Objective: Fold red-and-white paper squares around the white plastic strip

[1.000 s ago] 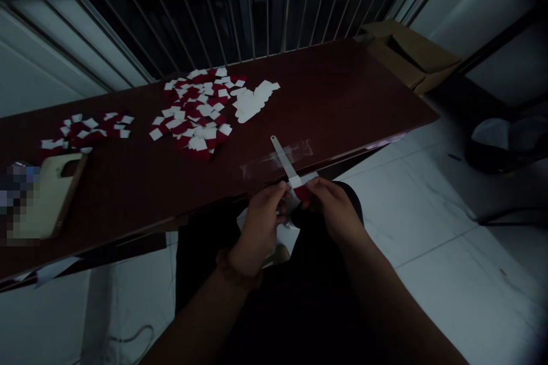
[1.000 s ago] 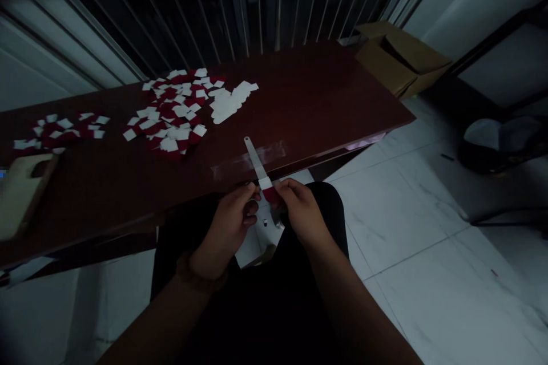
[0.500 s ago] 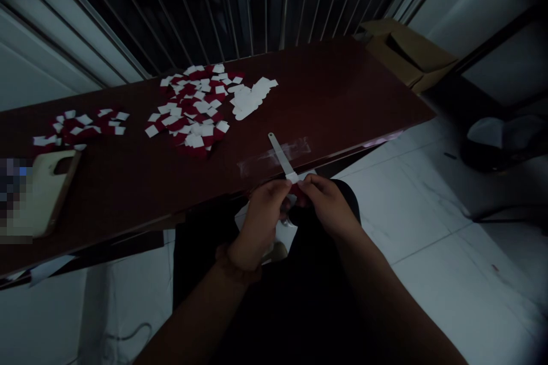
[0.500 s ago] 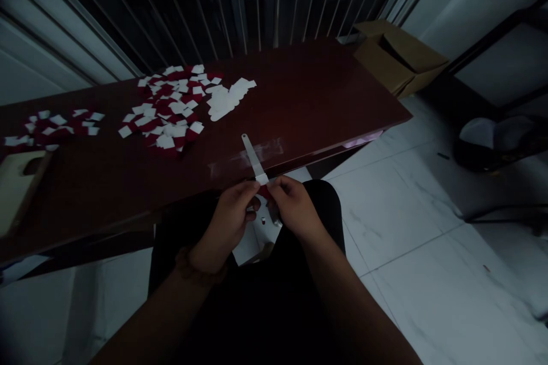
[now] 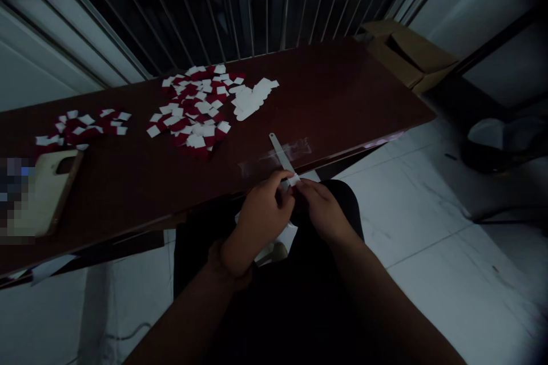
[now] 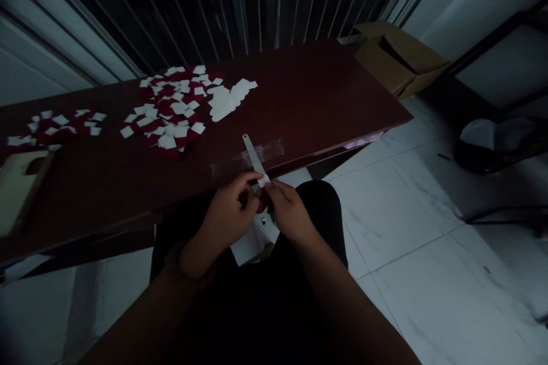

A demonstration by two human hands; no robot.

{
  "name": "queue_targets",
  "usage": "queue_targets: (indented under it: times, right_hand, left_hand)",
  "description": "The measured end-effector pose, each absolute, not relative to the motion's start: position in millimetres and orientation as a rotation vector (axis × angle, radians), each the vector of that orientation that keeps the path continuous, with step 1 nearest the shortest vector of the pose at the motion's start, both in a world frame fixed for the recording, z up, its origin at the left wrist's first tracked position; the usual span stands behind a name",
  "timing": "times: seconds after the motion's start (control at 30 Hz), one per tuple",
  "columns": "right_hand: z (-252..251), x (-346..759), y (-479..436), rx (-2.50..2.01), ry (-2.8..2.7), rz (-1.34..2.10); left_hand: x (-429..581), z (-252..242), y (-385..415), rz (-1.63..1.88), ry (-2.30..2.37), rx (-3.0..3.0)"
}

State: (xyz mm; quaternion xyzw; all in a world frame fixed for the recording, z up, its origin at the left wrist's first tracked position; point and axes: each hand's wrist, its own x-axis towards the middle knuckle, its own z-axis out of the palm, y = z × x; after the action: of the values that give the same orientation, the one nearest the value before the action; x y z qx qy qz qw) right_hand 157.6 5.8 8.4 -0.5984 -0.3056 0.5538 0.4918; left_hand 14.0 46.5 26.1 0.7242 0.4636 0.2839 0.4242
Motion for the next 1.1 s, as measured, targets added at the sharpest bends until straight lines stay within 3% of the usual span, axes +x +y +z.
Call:
queue_targets:
  times: [0.43,0.67,1.1]
  right_hand:
    - [3.9,159.3,19.9,-1.483,-0.749,1.302]
    - [4.7,164.2,20.1,-1.458,-0.644,1.356]
    - [5.7,163.4,13.5,-1.45,-0.623,1.42]
  left_hand:
    - [12.2,25.9,53.5,0.679,1.139,1.746]
    - [5.3,19.5,35.0,0.827,1.198,1.751]
    - [2.4,0.1,25.8,0.669,1.187,1.466]
